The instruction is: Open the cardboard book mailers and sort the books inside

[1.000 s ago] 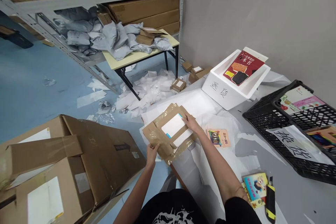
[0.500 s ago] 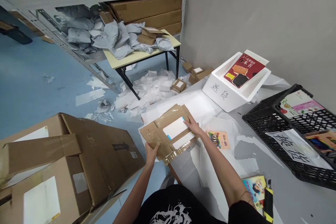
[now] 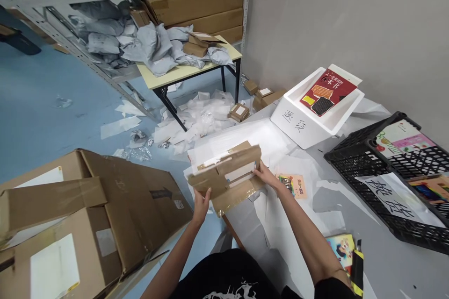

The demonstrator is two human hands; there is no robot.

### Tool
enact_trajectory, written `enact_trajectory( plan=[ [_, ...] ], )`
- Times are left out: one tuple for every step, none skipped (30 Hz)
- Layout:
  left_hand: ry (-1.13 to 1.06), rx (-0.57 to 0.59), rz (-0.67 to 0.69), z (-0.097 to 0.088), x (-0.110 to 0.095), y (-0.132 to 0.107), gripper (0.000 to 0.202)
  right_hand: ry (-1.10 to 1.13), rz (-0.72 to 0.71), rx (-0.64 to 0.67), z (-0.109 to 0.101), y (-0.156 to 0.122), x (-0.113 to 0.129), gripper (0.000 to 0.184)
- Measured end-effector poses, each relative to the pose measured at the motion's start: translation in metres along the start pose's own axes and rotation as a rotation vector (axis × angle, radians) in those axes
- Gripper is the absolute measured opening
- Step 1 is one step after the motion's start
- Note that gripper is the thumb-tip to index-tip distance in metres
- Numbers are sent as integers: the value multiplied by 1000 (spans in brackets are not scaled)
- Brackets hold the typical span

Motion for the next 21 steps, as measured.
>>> enact_trajectory(
  plan=[
    [15,-8,-18,-1,-3,2,41,-57,12,-14,-3,2,0,43],
    [45,-5,-50,0,-4,3,38,-144,52,-33,-6,5,-3,41],
    [90,10,-98,3,-2,4,34,-251,112,-54,-8,7,-7,39],
    [143,28,-155,7,1,3,30,-363,181,-75,-10,8,-13,38],
    [197,43,-211,11,6,2,28,-466,247,-92,-11,9,-18,37],
    [246,52,-256,14,11,0,26,-551,302,-103,-10,9,-23,36],
    [287,51,-285,18,15,-3,26,-607,342,-110,-8,9,-28,35],
    [316,42,-297,20,18,-5,27,-636,367,-116,-5,9,-31,34],
    [339,23,-295,22,20,-7,29,-649,382,-124,-3,9,-33,33],
    [362,2,-291,23,22,-9,33,-665,399,-132,0,9,-35,34],
    [378,-20,-288,24,24,-10,38,-679,416,-140,1,8,-36,36],
    [383,-38,-288,25,25,-11,43,-689,433,-149,2,8,-36,39],
    [378,-52,-291,25,27,-11,47,-696,451,-159,2,9,-36,44],
    [363,-62,-292,25,27,-11,50,-701,470,-168,0,9,-35,49],
    [339,-71,-292,25,27,-10,52,-702,489,-173,-1,9,-34,54],
    [307,-78,-293,23,27,-8,53,-702,505,-176,-3,9,-32,58],
    [269,-80,-296,21,26,-6,54,-703,519,-179,-6,9,-30,60],
    [222,-72,-309,18,26,-4,54,-700,532,-180,-9,8,-27,60],
    [169,-54,-336,16,26,-3,53,-683,543,-176,-12,6,-24,60],
    [111,-27,-366,13,26,-1,52,-642,548,-166,-13,4,-21,59],
    [51,0,-388,10,24,1,50,-578,550,-153,-15,1,-17,60]
  ],
)
Point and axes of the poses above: each hand's wrist, its own y-axis towards the middle knuckle, its own z-axis out of the palm, x = y × z, the point moved 9 cm from there along y, towards the middle knuckle, and after that the axes turned 1 degree about x, right-handed, at the moved point
